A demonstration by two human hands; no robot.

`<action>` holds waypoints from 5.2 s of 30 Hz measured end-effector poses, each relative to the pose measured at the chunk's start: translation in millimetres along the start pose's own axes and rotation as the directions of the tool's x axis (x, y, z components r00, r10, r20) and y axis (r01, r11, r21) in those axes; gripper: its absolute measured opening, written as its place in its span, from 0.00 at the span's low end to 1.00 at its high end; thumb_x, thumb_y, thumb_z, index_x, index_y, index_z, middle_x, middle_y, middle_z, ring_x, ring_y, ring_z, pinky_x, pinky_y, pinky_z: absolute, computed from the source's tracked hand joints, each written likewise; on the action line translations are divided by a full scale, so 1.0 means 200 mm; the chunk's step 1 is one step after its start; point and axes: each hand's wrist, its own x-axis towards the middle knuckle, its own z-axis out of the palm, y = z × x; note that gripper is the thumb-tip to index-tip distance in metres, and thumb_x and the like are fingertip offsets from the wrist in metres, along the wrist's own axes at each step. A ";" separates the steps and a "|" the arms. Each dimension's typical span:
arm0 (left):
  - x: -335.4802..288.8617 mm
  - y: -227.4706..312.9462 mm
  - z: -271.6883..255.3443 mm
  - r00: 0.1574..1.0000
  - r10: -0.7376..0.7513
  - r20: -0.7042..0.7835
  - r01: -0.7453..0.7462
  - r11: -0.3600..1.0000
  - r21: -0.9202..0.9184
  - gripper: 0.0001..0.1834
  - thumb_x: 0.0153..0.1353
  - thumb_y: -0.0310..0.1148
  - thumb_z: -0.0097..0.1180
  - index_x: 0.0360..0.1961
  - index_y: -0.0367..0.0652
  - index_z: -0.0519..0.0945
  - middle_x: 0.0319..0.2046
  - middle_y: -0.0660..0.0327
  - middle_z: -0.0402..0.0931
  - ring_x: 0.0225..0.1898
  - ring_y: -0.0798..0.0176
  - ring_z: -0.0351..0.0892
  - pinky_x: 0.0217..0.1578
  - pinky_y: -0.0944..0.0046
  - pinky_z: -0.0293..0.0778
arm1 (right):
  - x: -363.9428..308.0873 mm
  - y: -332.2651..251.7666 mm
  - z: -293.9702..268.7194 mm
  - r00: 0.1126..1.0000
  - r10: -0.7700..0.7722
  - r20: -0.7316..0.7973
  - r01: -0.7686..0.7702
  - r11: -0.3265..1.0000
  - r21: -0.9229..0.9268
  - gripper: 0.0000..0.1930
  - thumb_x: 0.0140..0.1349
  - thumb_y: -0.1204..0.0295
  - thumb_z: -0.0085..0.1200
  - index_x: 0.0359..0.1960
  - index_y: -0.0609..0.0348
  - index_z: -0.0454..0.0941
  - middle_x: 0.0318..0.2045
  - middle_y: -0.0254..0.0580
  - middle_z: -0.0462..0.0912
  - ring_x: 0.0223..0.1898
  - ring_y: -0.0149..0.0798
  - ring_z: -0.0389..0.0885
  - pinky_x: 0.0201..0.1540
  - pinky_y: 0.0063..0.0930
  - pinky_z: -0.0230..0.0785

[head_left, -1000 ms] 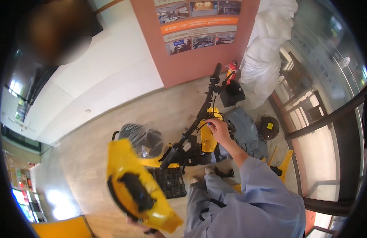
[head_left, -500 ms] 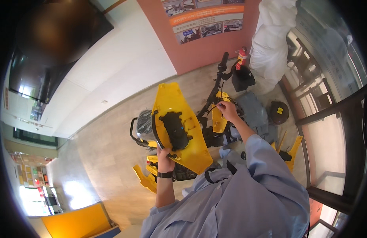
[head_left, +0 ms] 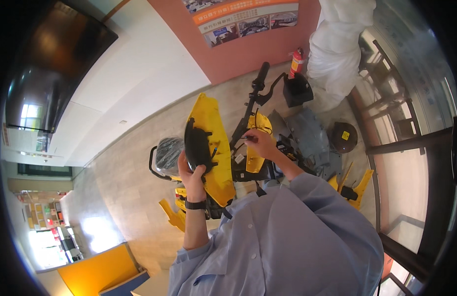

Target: Assembling and installing yellow plastic fairing components onto a motorcycle using a power drill.

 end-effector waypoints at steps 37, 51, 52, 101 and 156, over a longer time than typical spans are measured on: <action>0.17 0.06 0.58 0.905 0.271 0.327 -0.419 0.445 0.791 0.43 0.42 0.30 0.68 0.63 0.38 0.67 0.51 0.48 0.73 0.52 0.48 0.75 0.55 0.54 0.70 | 0.05 -0.08 0.05 0.991 0.091 0.103 -0.132 0.844 0.519 0.10 0.61 0.67 0.65 0.42 0.54 0.86 0.40 0.36 0.75 0.40 0.30 0.75 0.42 0.24 0.68; 0.33 0.01 0.44 0.837 0.401 0.372 -0.507 0.314 0.803 0.34 0.52 0.27 0.64 0.62 0.35 0.70 0.57 0.47 0.72 0.60 0.46 0.71 0.63 0.51 0.64 | 0.01 -0.10 0.06 0.992 0.128 -0.011 -0.108 0.878 0.466 0.10 0.60 0.66 0.66 0.40 0.55 0.86 0.37 0.33 0.70 0.35 0.28 0.69 0.40 0.24 0.64; 0.33 0.01 0.43 0.824 0.410 0.391 -0.524 0.288 0.802 0.34 0.53 0.27 0.64 0.62 0.35 0.69 0.58 0.46 0.70 0.60 0.44 0.71 0.63 0.50 0.64 | 0.01 -0.10 0.06 0.992 0.128 -0.007 -0.110 0.877 0.469 0.10 0.60 0.66 0.66 0.40 0.55 0.86 0.37 0.33 0.70 0.35 0.28 0.69 0.40 0.24 0.64; 0.33 -0.17 0.64 0.691 0.059 0.721 -0.657 -0.365 0.660 0.07 0.55 0.33 0.63 0.35 0.56 0.88 0.63 0.57 0.73 0.64 0.47 0.73 0.59 0.38 0.71 | -0.04 0.06 -0.03 0.977 0.206 0.062 -0.195 0.728 0.657 0.09 0.60 0.80 0.61 0.42 0.59 0.82 0.40 0.34 0.77 0.40 0.26 0.76 0.41 0.20 0.68; 0.33 -0.14 0.68 0.675 -0.025 0.737 -0.644 -0.508 0.572 0.05 0.58 0.34 0.60 0.36 0.55 0.83 0.64 0.55 0.71 0.64 0.47 0.73 0.54 0.44 0.76 | -0.02 0.02 -0.08 0.998 -0.007 -0.065 0.034 0.907 0.420 0.09 0.54 0.71 0.68 0.38 0.53 0.87 0.32 0.37 0.78 0.40 0.41 0.77 0.44 0.32 0.69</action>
